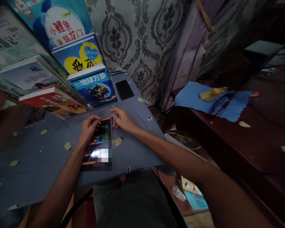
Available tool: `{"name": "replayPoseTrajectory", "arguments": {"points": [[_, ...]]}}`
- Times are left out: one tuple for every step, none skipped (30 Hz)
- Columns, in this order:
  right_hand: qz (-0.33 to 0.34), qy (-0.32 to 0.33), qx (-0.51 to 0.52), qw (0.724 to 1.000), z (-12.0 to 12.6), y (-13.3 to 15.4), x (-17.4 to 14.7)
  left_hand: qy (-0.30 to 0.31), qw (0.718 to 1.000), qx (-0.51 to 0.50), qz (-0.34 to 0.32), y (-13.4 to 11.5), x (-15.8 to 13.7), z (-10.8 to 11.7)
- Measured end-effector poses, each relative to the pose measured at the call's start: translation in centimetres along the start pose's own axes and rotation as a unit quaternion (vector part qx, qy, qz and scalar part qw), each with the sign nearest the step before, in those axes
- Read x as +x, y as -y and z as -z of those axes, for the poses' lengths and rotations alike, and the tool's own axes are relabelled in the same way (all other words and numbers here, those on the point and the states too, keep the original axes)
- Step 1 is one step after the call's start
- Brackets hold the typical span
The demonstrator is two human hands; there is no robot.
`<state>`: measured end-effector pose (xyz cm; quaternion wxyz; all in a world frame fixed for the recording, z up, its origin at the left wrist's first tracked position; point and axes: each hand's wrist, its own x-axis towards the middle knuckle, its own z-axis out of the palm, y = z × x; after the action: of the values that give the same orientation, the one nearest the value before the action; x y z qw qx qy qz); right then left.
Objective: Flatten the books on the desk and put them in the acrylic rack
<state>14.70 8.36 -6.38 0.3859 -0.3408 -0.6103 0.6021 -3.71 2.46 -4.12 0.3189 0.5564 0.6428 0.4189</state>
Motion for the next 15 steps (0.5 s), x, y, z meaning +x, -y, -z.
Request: {"name": "replayPoseTrajectory", "arguments": {"points": [[-0.001,-0.002,-0.012,1.000,0.0,0.1,-0.1,0.001,1.000,0.000,0.001,0.0,0.0,0.0],[0.002,-0.007,-0.033,0.999,-0.1,0.2,-0.2,0.000,1.000,0.004,-0.001,0.0,0.0,0.0],[0.012,-0.013,-0.063,0.998,-0.1,0.4,-0.3,-0.003,1.000,0.008,-0.004,0.0,0.0,0.0],[0.029,-0.019,-0.104,0.994,-0.1,0.5,-0.5,-0.006,1.000,0.011,-0.007,0.1,0.0,-0.1],[0.053,-0.023,-0.155,0.986,-0.1,0.7,-0.7,-0.009,1.000,0.013,-0.009,0.1,0.0,-0.1],[0.078,-0.020,-0.212,0.974,-0.2,0.8,-0.9,-0.010,1.000,0.014,-0.012,0.2,0.0,-0.1],[0.101,-0.012,-0.267,0.958,-0.1,1.0,-1.1,-0.012,1.000,0.015,-0.015,0.3,0.0,-0.1],[0.116,-0.001,-0.316,0.942,-0.1,1.1,-1.2,-0.013,1.000,0.016,-0.018,0.4,0.0,-0.1],[0.122,0.009,-0.354,0.927,-0.1,1.3,-1.3,-0.013,1.000,0.019,-0.021,0.4,0.0,-0.1],[0.120,0.016,-0.383,0.916,-0.1,1.4,-1.5,-0.013,0.999,0.022,-0.023,0.5,0.0,-0.1],[0.114,0.018,-0.405,0.907,-0.1,1.5,-1.6,-0.012,0.999,0.026,-0.023,0.5,0.0,-0.1],[0.110,0.017,-0.423,0.899,-0.2,1.6,-1.6,-0.011,0.999,0.030,-0.023,0.6,0.0,0.0],[0.109,0.015,-0.440,0.891,-0.2,1.8,-1.7,-0.010,0.999,0.035,-0.022,0.6,0.0,0.0],[0.112,0.014,-0.458,0.882,-0.3,1.9,-1.8,-0.010,0.999,0.041,-0.022,0.7,0.0,0.0],[0.118,0.016,-0.474,0.872,-0.4,2.0,-1.9,-0.011,0.998,0.049,-0.023,0.7,0.0,0.0]]}}
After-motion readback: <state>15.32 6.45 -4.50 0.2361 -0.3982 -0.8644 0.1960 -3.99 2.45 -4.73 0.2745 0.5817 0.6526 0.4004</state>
